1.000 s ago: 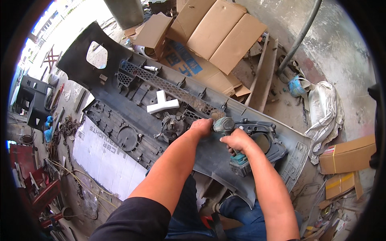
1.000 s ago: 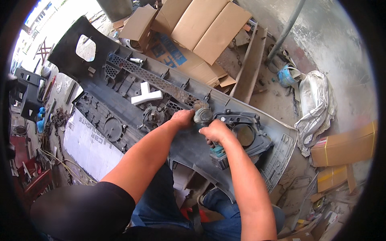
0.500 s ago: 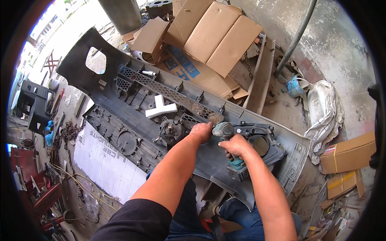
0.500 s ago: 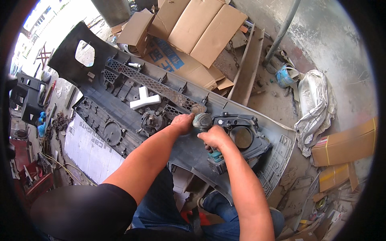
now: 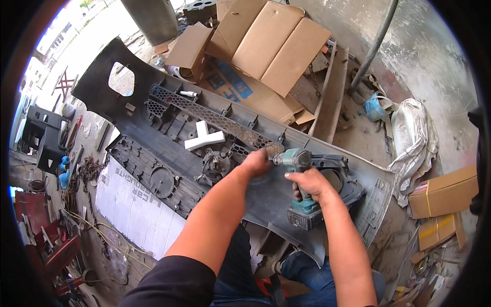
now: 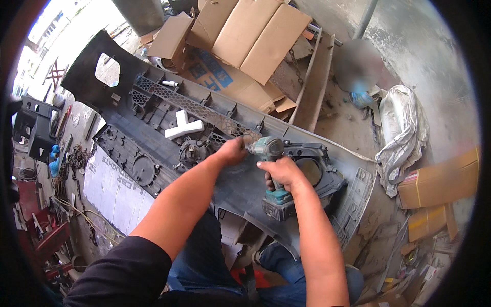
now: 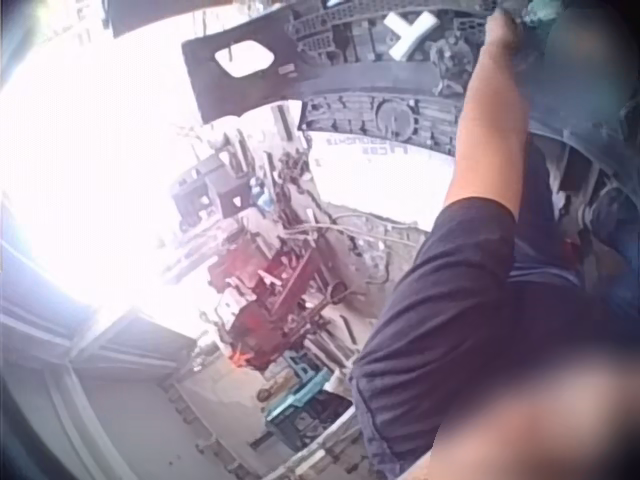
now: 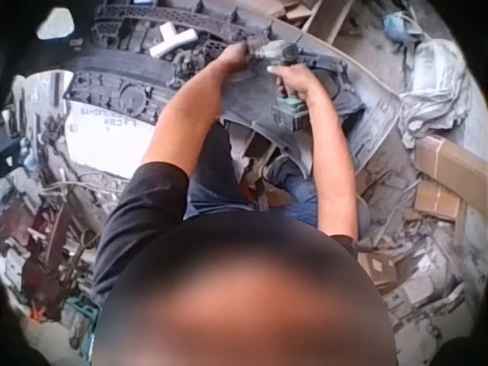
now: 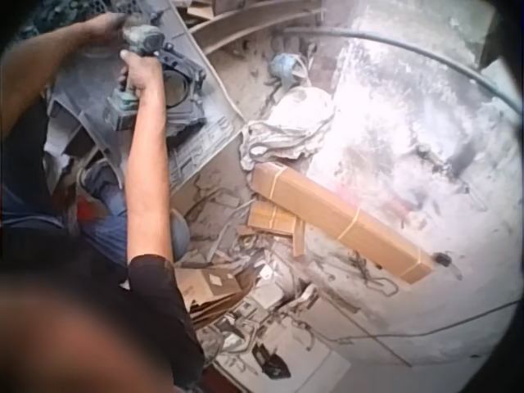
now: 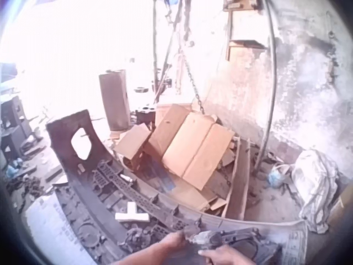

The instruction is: The person uses a cordless drill to attach a headlight assembly and other components to a car bumper. They then move the bumper to the front of a white truck and align it for installation.

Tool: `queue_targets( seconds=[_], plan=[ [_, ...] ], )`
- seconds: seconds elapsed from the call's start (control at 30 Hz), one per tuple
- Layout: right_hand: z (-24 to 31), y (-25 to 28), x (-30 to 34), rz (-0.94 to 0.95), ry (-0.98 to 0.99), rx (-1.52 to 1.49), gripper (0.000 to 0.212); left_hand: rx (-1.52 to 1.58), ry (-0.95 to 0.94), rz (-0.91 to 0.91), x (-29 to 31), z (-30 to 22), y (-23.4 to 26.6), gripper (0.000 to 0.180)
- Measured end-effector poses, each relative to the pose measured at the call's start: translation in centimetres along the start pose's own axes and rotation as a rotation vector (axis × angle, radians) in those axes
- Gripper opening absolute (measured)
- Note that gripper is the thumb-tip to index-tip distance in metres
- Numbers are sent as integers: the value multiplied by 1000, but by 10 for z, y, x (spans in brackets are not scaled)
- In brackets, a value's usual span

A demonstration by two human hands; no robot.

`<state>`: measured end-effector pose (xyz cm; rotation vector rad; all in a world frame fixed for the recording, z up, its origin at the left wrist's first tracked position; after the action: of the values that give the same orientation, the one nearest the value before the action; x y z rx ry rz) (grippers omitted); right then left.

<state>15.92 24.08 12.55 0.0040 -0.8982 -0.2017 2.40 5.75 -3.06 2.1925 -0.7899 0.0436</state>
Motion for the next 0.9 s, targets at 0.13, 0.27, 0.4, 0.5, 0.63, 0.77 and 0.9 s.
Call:
queue_targets(
  seconds=[0.13, 0.27, 0.4, 0.5, 0.63, 0.77, 0.9],
  plan=[
    [14, 13, 5, 19, 32, -149, 24, 927, 339, 120, -11, 24, 30, 14],
    [20, 15, 1, -6, 89, -277, 25, 1503, 439, 157, 1, 35, 60, 8],
    [21, 11, -8, -23, 88, -264, 25, 1632, 451, 174, 12, 28, 77, 18],
    [19, 6, -13, -38, 71, -242, 25, 1667, 460, 130, 20, 21, 82, 23],
    [18, -1, -18, -56, 64, -243, 24, 1646, 436, 84, 21, 22, 88, 24],
    [15, -2, -23, -78, 76, -276, 24, 1148, 385, -205, 14, 50, 112, 26],
    [9, -5, -25, -71, 78, -258, 25, 250, 246, -540, 27, 79, 145, 34]
  ],
)
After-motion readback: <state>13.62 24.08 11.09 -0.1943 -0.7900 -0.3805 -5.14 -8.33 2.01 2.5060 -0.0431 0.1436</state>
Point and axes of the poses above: each hand's wrist, its own x-axis away from the middle knuckle, its own y-axis out of the back of the hand, z = x × y, the point moved 1 cm from there along -x, towards the middle knuckle, and after that the axes turned 6 degrees about -z, right-handed, at the moved point
